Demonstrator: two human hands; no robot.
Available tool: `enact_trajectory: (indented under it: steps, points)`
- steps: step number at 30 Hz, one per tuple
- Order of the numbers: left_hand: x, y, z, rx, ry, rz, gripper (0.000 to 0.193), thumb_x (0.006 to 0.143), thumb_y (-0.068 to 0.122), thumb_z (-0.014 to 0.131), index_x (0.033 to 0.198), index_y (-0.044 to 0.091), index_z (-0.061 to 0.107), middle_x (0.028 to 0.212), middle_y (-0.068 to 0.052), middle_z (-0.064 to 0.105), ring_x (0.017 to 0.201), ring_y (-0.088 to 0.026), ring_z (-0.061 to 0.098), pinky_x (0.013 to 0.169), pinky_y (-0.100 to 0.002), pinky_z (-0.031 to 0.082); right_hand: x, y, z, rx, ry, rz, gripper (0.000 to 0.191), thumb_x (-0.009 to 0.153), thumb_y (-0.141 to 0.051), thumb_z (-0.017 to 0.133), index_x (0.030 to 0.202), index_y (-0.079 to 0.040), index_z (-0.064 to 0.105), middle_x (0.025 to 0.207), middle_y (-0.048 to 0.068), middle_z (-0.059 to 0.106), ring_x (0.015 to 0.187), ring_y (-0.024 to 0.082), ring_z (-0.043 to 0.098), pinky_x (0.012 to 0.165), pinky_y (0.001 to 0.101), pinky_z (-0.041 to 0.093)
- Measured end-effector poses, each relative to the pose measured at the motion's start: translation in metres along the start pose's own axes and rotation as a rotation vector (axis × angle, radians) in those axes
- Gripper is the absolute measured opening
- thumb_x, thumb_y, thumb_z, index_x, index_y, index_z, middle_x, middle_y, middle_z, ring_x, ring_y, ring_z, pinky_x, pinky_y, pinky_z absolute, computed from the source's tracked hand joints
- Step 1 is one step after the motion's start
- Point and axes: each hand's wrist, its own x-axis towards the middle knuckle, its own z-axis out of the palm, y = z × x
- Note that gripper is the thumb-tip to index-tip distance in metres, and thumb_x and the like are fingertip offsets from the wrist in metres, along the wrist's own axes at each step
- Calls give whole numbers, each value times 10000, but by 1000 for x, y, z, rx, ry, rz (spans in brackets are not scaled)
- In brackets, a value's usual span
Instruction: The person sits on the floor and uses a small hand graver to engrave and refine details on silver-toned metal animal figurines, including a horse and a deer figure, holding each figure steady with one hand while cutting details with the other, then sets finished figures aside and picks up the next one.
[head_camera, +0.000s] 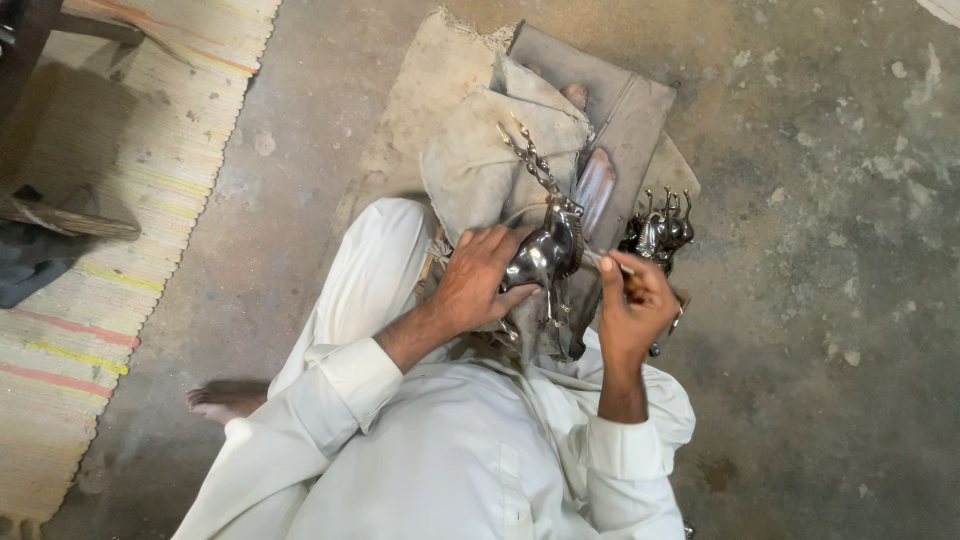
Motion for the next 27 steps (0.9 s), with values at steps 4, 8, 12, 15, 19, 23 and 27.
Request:
enact_trajectory:
  steps: [4, 8, 12, 15, 19, 23, 27]
  points:
    - [1, 2, -2, 7, -15, 6, 751, 838, 339, 812, 1434, 7, 499, 1174, -176, 598, 1123, -354, 577, 951, -444, 401, 30, 0, 11, 57, -168, -53, 103, 992, -28, 766, 1086, 2, 738, 949, 45, 745, 701, 11, 527, 618, 159, 373]
    - [1, 3, -3, 4, -5, 1, 738, 829, 335, 808, 1429, 22, 513, 1166, -162, 605, 1125, -350, 581, 964, -440, 403, 44, 0, 15, 165, -267, 49, 85, 995, -5, 732, 1073, 14, 706, 966, 67, 767, 758, 23, 633, 640, 155, 431]
    - [1, 3, -2, 1, 1, 3, 731, 832, 335, 804, 1426, 23, 514, 1157, -156, 607, 1120, -344, 588, 963, -435, 404, 52, 0, 16, 249, -348, 42, 77, 997, 26, 704, 1070, 35, 682, 991, 100, 759, 907, 89, 737, 810, 198, 581]
    - [0, 3, -1, 2, -20, -20, 729, 832, 339, 806, 1421, 22, 515, 1153, -159, 604, 1109, -345, 587, 957, -436, 402, 54, 0, 15, 250, -360, 78, 71, 998, 32, 698, 1065, 42, 676, 981, 101, 759, 910, 106, 741, 840, 218, 599]
    - [1, 2, 1, 28, -3, -2, 731, 835, 334, 802, 1424, 18, 506, 1171, -167, 599, 1125, -351, 579, 970, -442, 398, 58, -1, 11, 227, -406, 81, 71, 998, 27, 706, 1062, 44, 682, 990, 104, 758, 892, 92, 721, 798, 201, 565]
    - [0, 2, 2, 31, -7, -12, 734, 839, 331, 802, 1432, 22, 502, 1179, -168, 599, 1125, -350, 578, 972, -443, 399, 60, -6, 7, 169, -436, 59, 59, 994, 19, 716, 1046, 36, 691, 971, 98, 762, 857, 71, 703, 744, 188, 545]
    - [1, 1, 3, 27, -4, -17, 736, 831, 333, 806, 1427, 28, 502, 1186, -168, 601, 1126, -351, 579, 968, -446, 400, 57, -8, 3, 162, -450, 79, 49, 991, 8, 718, 1031, 21, 693, 964, 84, 769, 836, 51, 696, 707, 174, 525]
